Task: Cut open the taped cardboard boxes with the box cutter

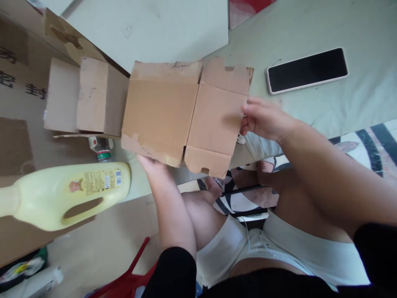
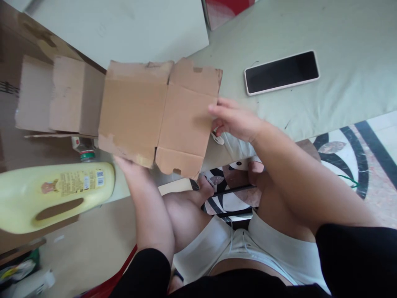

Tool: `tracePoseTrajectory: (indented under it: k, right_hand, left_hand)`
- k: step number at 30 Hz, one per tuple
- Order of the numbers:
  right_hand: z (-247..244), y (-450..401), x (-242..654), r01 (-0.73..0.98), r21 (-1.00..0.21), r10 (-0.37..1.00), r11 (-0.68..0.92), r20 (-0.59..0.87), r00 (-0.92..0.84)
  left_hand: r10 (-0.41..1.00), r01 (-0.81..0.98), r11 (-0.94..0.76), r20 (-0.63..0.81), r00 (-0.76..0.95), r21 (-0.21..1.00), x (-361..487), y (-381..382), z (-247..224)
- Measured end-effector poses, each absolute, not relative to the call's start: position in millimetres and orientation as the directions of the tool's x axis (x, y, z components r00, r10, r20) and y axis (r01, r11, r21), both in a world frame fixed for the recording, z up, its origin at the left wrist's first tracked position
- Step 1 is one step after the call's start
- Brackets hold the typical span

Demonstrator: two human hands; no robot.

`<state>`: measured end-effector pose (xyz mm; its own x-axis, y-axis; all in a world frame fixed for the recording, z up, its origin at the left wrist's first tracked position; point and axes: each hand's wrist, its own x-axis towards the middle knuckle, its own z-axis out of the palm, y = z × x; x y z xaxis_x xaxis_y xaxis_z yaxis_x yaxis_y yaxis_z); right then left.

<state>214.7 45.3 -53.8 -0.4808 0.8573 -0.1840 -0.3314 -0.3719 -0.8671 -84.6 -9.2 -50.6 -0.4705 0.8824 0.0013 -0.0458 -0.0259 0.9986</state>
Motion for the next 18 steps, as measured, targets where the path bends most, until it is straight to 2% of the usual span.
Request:
tracePoseTrajectory:
  k: [3,6,10,18]
  right_hand:
    - [-49.9,37.4,195.8,-0.295,-0.868,0.873,-0.399,-0.262,-0.411]
    - [-47.0,35.8,189.2,-0.290,-0.864,0.895,-0.411,-0.323,-0.308]
    - [-49.4,39.3,194.0,-0.245,-0.887,0.913,-0.391,-0.341,-0.223]
    - [-33.0,27.0,199.6,-0.108,-0.923,0.866,-0.368,-0.299,-0.402]
  left_hand:
    - [0.870,-0.099,-0.103,0.041,-0.491,0.990,-86.6,5.4,-42.8]
    - [0.873,-0.241,-0.214,0.075,-0.482,0.947,-80.9,9.3,-36.0]
    - [0.877,-0.387,-0.137,-0.070,-0.475,0.912,-76.5,13.9,-38.4]
    - [0.847,-0.463,-0.103,-0.166,-0.505,0.880,-76.4,30.7,-44.7]
